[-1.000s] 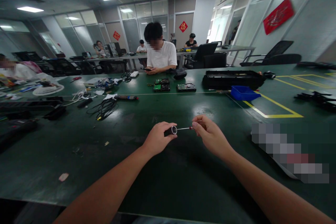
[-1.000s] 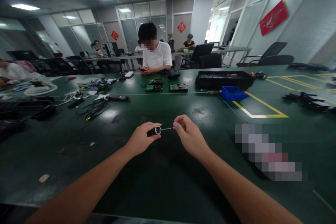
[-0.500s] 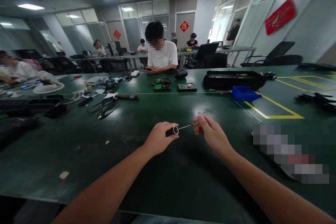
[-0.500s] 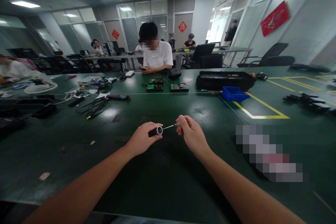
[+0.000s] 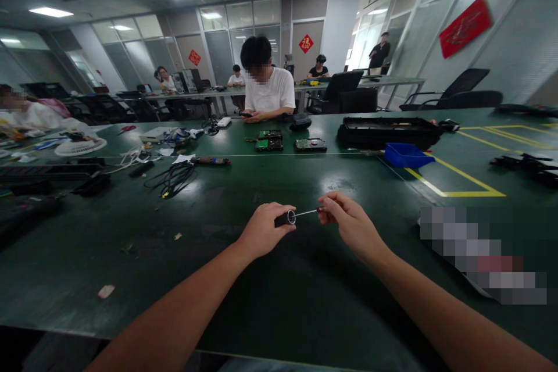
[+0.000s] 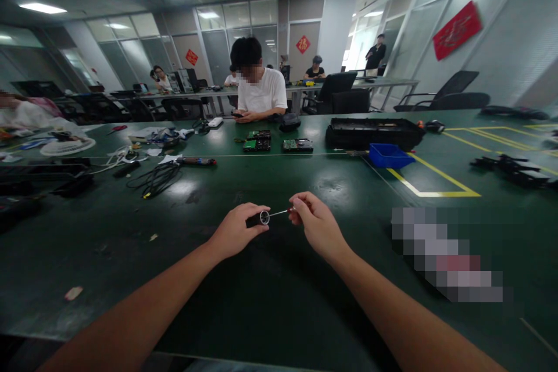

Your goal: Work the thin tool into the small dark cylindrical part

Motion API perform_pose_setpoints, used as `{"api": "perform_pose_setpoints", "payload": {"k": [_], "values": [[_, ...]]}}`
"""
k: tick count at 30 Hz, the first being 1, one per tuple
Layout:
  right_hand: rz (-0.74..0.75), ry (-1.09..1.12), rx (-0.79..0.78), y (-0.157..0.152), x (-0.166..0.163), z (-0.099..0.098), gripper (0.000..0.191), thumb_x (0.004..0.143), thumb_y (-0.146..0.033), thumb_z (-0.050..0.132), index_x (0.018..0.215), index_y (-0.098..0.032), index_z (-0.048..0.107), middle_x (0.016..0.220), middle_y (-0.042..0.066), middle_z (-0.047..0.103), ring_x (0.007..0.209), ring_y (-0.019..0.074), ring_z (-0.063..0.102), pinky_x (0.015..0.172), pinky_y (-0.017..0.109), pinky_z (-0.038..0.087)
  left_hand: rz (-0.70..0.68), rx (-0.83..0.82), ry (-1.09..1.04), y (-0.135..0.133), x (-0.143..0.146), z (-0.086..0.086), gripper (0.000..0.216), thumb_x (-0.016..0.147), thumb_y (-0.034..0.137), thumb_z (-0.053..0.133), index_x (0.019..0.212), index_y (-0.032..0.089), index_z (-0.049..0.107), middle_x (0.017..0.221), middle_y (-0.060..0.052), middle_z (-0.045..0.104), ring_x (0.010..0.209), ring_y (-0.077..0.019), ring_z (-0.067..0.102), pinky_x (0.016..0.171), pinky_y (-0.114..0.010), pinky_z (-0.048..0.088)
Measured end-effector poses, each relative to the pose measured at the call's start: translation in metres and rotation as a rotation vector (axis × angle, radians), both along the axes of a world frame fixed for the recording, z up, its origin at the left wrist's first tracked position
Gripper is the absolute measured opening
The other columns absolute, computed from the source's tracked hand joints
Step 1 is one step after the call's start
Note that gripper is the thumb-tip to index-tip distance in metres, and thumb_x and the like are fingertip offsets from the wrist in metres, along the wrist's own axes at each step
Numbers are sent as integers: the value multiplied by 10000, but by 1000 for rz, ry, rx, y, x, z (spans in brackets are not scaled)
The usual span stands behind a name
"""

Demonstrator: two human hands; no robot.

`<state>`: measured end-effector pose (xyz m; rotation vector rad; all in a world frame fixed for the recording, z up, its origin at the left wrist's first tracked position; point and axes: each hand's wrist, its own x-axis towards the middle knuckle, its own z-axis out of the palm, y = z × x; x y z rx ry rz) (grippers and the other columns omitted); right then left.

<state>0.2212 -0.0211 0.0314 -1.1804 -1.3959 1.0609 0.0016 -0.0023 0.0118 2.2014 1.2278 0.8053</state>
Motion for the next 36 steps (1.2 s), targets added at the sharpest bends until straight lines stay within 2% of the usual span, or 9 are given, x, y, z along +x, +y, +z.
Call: {"api": "perform_pose_setpoints", "payload": {"k": [4,8,10,13,18,23,27,29,36], "values": [[11,83,-23,-2,-2,3,190,865,-379,581,956,-215,614,799,19,641,725,180,609,716,358,508,4,2,-1,0,-1,0,398,841,252,719,1230,289,643,1165,-33,654,1109,-236,574,1002,-418,430],[20,-5,-11,-3,-1,6,324,933,-490,480,884,-207,630,716,19,607,666,173,588,657,339,490,-1,0,10,-1,-1,1,394,836,243,723,1221,281,650,1167,-44,652,1113,-243,574,1013,-431,428],[14,-21,-3,-3,-1,6,328,935,-490,481,878,-207,636,699,14,592,655,167,572,638,328,481,-2,2,12,-1,-1,1,396,838,242,722,1224,285,647,1167,-40,651,1112,-238,576,1015,-425,428],[-4,88,-12,-2,-2,4,249,878,-451,594,945,-214,634,770,16,623,706,172,589,682,339,499,7,7,7,0,-1,1,399,842,243,718,1232,284,640,1167,-34,650,1106,-230,580,1010,-413,435],[-21,280,-74,3,-4,-1,320,803,-489,705,915,-193,663,820,39,646,741,177,605,739,362,506,1,7,-24,0,0,1,404,842,223,717,1235,257,634,1170,-44,645,1097,-221,586,1006,-394,444],[-58,426,-180,9,-1,-5,318,790,-506,706,857,-202,642,741,26,602,664,175,582,690,370,519,-89,75,-52,0,1,3,409,858,199,701,1252,264,617,1206,-41,631,1142,-204,563,1033,-377,430],[-34,483,-308,13,3,-5,273,830,-480,646,790,-212,607,657,7,540,577,162,528,636,366,512,-89,112,-14,2,0,5,409,865,223,695,1262,276,610,1210,-49,632,1145,-223,556,1033,-412,427],[-51,485,-282,12,3,-6,258,839,-468,636,793,-216,603,657,3,531,576,160,521,640,365,510,-72,113,3,3,-1,5,416,863,220,698,1264,286,607,1208,-39,633,1147,-222,554,1029,-414,424],[-110,325,-42,9,-1,-6,314,829,-536,646,877,-226,620,793,34,599,720,193,588,697,377,534,-58,94,12,2,-1,4,420,873,233,688,1281,279,599,1213,-45,632,1147,-223,559,1024,-410,431]]}}
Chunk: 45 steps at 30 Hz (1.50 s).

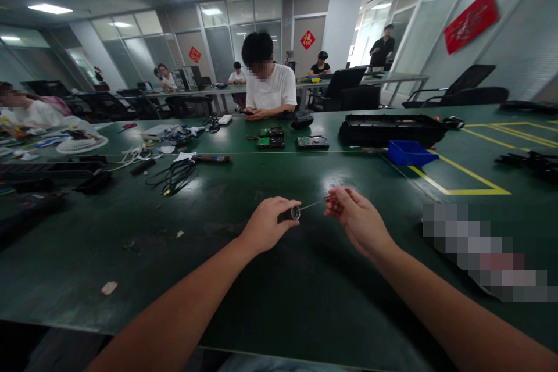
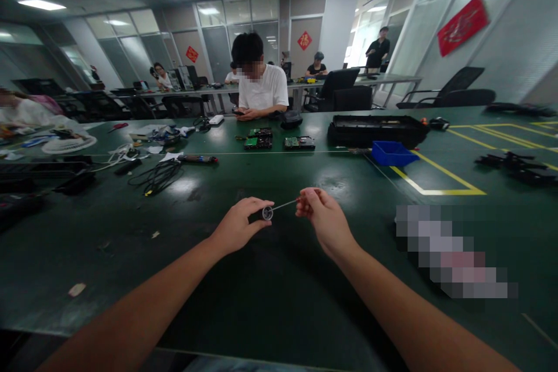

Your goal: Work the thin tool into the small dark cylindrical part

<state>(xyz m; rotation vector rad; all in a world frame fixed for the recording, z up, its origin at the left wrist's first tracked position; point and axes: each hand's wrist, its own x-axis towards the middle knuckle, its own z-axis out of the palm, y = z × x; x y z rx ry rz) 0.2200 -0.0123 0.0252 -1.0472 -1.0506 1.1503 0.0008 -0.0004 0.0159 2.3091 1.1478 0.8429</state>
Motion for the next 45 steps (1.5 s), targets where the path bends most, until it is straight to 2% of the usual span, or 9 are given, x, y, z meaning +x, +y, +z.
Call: {"api": "perform_pose_setpoints", "payload": {"k": [5,14,20,23,29,36,39,42,45], "values": [[-29,-75,42,-1,-1,-1,349,823,-552,661,908,-213,641,812,31,631,739,178,610,724,364,544,-5,4,-11,-1,1,1,426,866,248,702,1279,266,598,1206,-41,639,1134,-216,567,1027,-395,428],[-1,-243,135,-7,0,3,291,886,-486,611,938,-202,640,808,39,668,728,179,640,731,367,537,12,-16,-8,-2,2,3,391,860,239,703,1242,245,624,1184,-55,653,1115,-224,580,1005,-393,444],[-19,-270,135,-10,-2,8,284,891,-481,607,922,-200,636,801,46,689,715,185,655,732,375,538,3,-31,-31,-3,1,2,399,865,250,702,1254,263,615,1185,-36,656,1112,-218,581,988,-371,439],[-35,-314,139,-11,-1,10,294,884,-491,611,899,-199,641,767,44,690,697,186,653,708,365,531,8,-57,-25,-3,1,1,401,867,269,702,1258,271,615,1180,-24,662,1104,-218,589,992,-374,437],[-70,-564,129,-16,2,20,303,842,-496,652,749,-208,631,610,21,651,558,168,595,561,311,451,-2,-145,-38,-2,2,-1,444,871,262,694,1301,286,590,1234,-11,655,1129,-213,604,1013,-370,439],[45,-501,208,-16,3,13,160,881,-356,568,940,-216,619,800,33,687,733,191,654,689,337,501,4,-120,-16,-2,1,-4,439,871,269,698,1297,285,597,1222,-18,658,1135,-220,594,1008,-374,434],[89,-529,209,-17,2,13,186,909,-384,533,896,-215,610,731,19,661,700,182,632,677,324,483,16,-120,-7,-2,1,-2,423,867,263,700,1281,275,611,1181,-21,671,1095,-220,606,988,-363,441],[58,-558,208,-18,1,15,292,962,-437,452,844,-217,603,644,3,599,622,164,577,617,304,447,16,-120,14,-2,1,0,420,865,273,704,1275,277,616,1153,-19,678,1067,-219,609,980,-363,440],[35,-480,189,-16,-1,12,254,950,-433,495,866,-217,600,680,0,592,651,163,575,637,303,453,21,-117,25,-2,1,0,425,868,291,700,1282,293,608,1152,-17,675,1062,-226,606,958,-370,442]]}}
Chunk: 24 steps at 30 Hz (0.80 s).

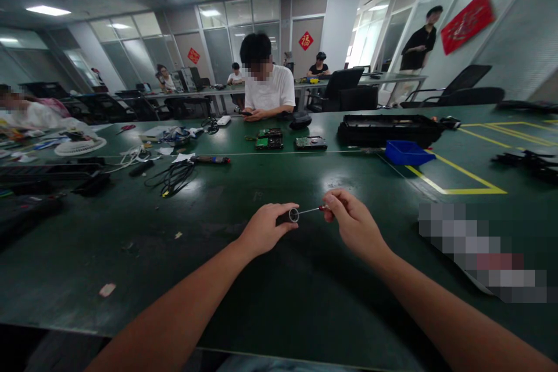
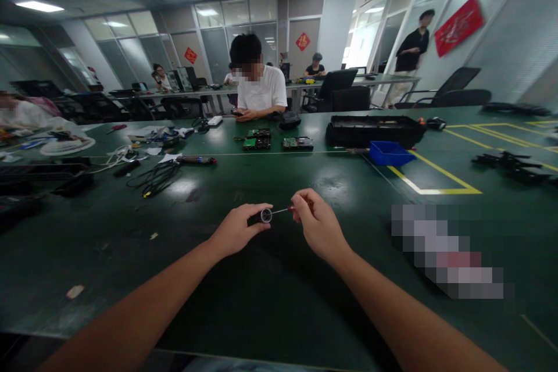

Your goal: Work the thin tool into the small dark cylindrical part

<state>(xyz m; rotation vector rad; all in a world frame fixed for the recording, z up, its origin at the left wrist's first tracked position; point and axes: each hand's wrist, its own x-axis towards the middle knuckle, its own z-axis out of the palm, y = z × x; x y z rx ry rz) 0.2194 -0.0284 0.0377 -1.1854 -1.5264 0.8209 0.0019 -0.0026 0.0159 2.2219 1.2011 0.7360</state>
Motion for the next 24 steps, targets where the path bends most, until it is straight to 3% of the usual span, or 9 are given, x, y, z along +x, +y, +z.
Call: {"api": "perform_pose_setpoints", "payload": {"k": [5,8,11,17,24], "values": [[3,334,-141,7,-2,-6,265,855,-456,642,892,-194,638,801,35,643,754,184,618,760,351,509,29,17,-31,1,-2,-1,437,877,294,689,1302,304,588,1169,-16,664,1069,-222,598,947,-368,441],[12,567,-315,13,0,-8,287,845,-477,645,840,-190,638,735,29,613,676,172,598,695,346,530,12,59,-50,2,-3,0,443,886,281,679,1315,307,575,1171,-13,659,1084,-212,584,964,-359,433],[11,652,-424,18,2,-10,281,856,-465,631,776,-196,612,648,8,555,579,156,550,625,340,533,9,89,-32,4,-4,0,436,888,285,677,1312,304,578,1147,-12,667,1057,-211,586,970,-362,430],[-79,535,-238,18,1,-15,275,861,-471,631,838,-197,629,737,20,601,667,163,587,653,323,532,19,109,23,6,-5,-3,429,887,299,680,1304,311,579,1123,-6,673,1038,-213,585,976,-383,419],[-119,95,10,9,1,-10,299,926,-477,521,879,-197,615,743,33,645,697,184,627,708,352,507,5,100,110,5,-2,-2,412,897,322,664,1299,323,578,1104,-11,678,1040,-221,588,1019,-439,392]]}}
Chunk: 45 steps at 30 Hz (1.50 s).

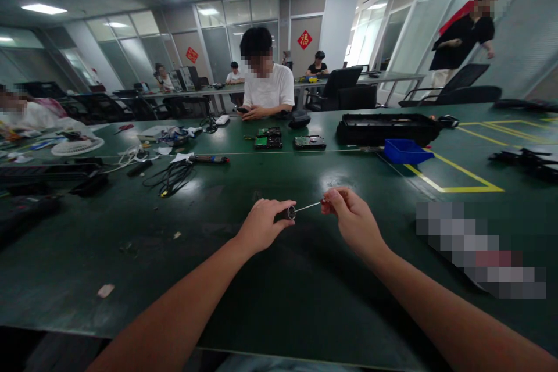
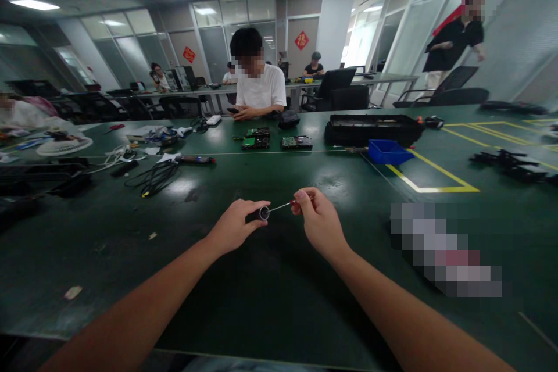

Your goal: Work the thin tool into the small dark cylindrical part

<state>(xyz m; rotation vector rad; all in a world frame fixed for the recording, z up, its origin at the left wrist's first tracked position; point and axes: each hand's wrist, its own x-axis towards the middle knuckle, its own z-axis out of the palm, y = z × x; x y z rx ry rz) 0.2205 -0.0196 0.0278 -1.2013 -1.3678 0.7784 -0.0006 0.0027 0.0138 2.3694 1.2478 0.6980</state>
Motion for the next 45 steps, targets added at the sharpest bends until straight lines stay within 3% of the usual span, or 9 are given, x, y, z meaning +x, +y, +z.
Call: {"api": "perform_pose_setpoints", "payload": {"k": [10,17,22,26,29,32,36,40,45], "values": [[-9,-382,75,-8,-1,8,272,972,-428,448,932,-205,599,767,50,712,733,212,686,670,328,481,19,-41,60,1,0,-8,412,906,340,648,1308,351,560,1216,-14,648,1188,-241,551,1166,-595,195],[23,-538,96,-11,-1,14,223,969,-373,437,932,-215,589,791,55,712,733,217,677,652,325,470,0,-76,-55,0,2,-5,338,864,231,678,1199,242,639,1236,-50,613,1138,-217,572,1014,-382,454],[-17,-542,88,-10,-1,14,213,967,-376,439,921,-228,585,798,53,709,738,226,670,662,341,461,90,-114,-181,1,2,-1,332,858,242,679,1187,240,631,1198,-46,624,1107,-222,580,988,-376,466],[-28,-530,83,-10,0,14,233,970,-395,434,921,-228,590,794,53,708,734,226,668,646,337,450,174,-178,-335,2,1,0,378,927,258,555,1303,232,523,1247,-65,596,1140,-208,564,1019,-370,438],[-25,-520,77,-11,0,15,239,968,-400,442,921,-226,599,799,54,713,720,225,666,638,336,443,206,-241,-372,-2,1,5,380,960,351,491,1321,233,476,1131,-60,619,997,-190,596,883,-336,480],[-28,-513,78,-11,0,15,234,965,-399,449,924,-224,600,800,54,715,721,227,668,642,338,446,211,-241,-304,-8,4,13,344,915,468,563,1141,209,565,903,-20,627,784,-171,582,699,-292,459],[-30,-514,84,-12,-1,16,240,971,-403,443,926,-223,596,810,56,716,733,225,674,648,336,455,117,-128,-105,-14,10,16,198,927,375,548,940,198,634,881,-23,632,791,-172,588,697,-295,444],[-42,-521,91,-12,-1,16,240,972,-405,437,936,-226,593,808,59,717,742,233,675,650,344,461,0,-39,174,-16,17,9,252,949,330,490,1101,255,677,1045,-47,640,894,-206,619,745,-319,476],[-36,-510,94,-12,-1,16,231,979,-404,431,944,-232,581,820,57,713,754,232,677,668,349,470,22,-3,382,-14,27,2,328,941,386,486,1204,289,657,1043,-69,646,882,-254,641,702,-339,512]]}}
